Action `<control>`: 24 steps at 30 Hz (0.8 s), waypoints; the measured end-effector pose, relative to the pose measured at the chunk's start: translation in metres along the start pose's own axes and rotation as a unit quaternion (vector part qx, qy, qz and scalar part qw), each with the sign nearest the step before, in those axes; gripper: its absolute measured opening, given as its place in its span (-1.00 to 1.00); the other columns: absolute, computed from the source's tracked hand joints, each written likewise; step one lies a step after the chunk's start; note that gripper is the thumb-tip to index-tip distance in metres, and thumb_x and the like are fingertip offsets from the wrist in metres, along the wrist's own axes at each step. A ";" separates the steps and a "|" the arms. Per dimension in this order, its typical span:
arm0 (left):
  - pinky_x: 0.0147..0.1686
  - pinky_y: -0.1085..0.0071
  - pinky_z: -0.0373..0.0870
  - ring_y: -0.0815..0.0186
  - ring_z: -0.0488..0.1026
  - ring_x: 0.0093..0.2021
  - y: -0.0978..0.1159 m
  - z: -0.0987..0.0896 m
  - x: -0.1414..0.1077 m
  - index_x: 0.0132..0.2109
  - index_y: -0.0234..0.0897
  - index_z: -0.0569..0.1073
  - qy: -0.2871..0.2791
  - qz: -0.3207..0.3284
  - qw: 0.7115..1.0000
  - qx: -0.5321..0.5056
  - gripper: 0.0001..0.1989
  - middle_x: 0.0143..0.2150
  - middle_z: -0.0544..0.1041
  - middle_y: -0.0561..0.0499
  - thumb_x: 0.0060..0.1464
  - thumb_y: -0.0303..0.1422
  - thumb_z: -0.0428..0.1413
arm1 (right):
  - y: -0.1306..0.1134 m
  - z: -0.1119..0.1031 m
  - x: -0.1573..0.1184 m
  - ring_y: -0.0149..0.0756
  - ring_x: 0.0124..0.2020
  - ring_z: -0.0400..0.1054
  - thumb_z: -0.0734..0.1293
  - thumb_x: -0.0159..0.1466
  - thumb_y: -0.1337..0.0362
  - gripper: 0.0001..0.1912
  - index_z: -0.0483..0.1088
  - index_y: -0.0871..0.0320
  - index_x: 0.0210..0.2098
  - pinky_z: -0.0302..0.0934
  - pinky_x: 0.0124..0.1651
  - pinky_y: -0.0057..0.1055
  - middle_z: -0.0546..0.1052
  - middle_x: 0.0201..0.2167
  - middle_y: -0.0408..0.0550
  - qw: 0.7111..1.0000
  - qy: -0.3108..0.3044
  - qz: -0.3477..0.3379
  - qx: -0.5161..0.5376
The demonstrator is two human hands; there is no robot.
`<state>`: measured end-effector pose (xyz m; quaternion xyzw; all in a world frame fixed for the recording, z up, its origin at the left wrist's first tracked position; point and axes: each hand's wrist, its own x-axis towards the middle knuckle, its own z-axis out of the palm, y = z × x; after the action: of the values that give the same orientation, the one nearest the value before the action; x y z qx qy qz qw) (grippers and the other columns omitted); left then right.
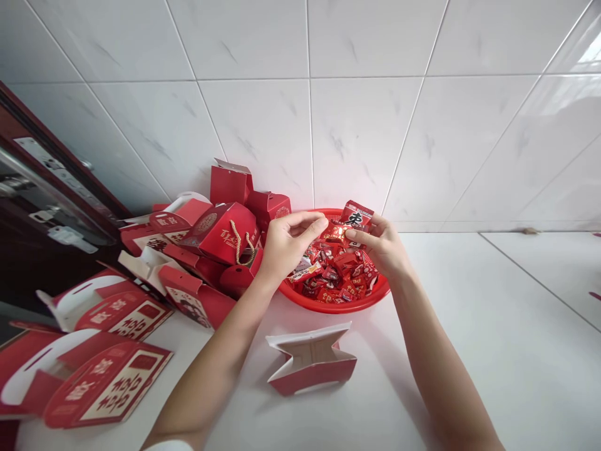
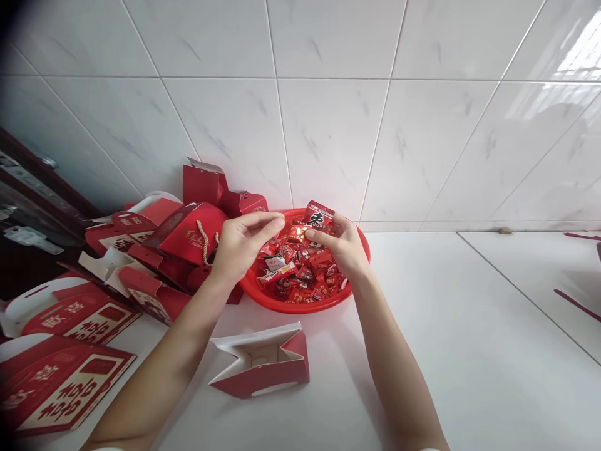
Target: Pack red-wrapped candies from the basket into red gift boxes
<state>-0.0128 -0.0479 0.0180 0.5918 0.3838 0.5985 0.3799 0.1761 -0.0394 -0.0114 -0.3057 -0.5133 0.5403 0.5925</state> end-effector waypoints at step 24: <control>-0.37 0.42 0.56 0.38 0.51 -0.42 0.010 -0.028 -0.029 -0.22 -0.20 0.72 -0.013 -0.127 0.985 -0.117 -0.68 -0.33 0.65 0.02 -0.19 -0.22 0.47 | -0.018 0.019 -0.022 -0.19 -0.34 0.57 0.68 -0.03 0.24 -0.59 0.61 0.11 -0.21 0.56 -0.28 -0.22 0.67 -0.33 -0.08 0.995 -0.092 0.040 -0.021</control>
<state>-0.0404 -0.0791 0.0146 0.4969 0.3785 0.5785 0.5246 0.1665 -0.0681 0.0045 -0.2876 -0.5646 0.5783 0.5139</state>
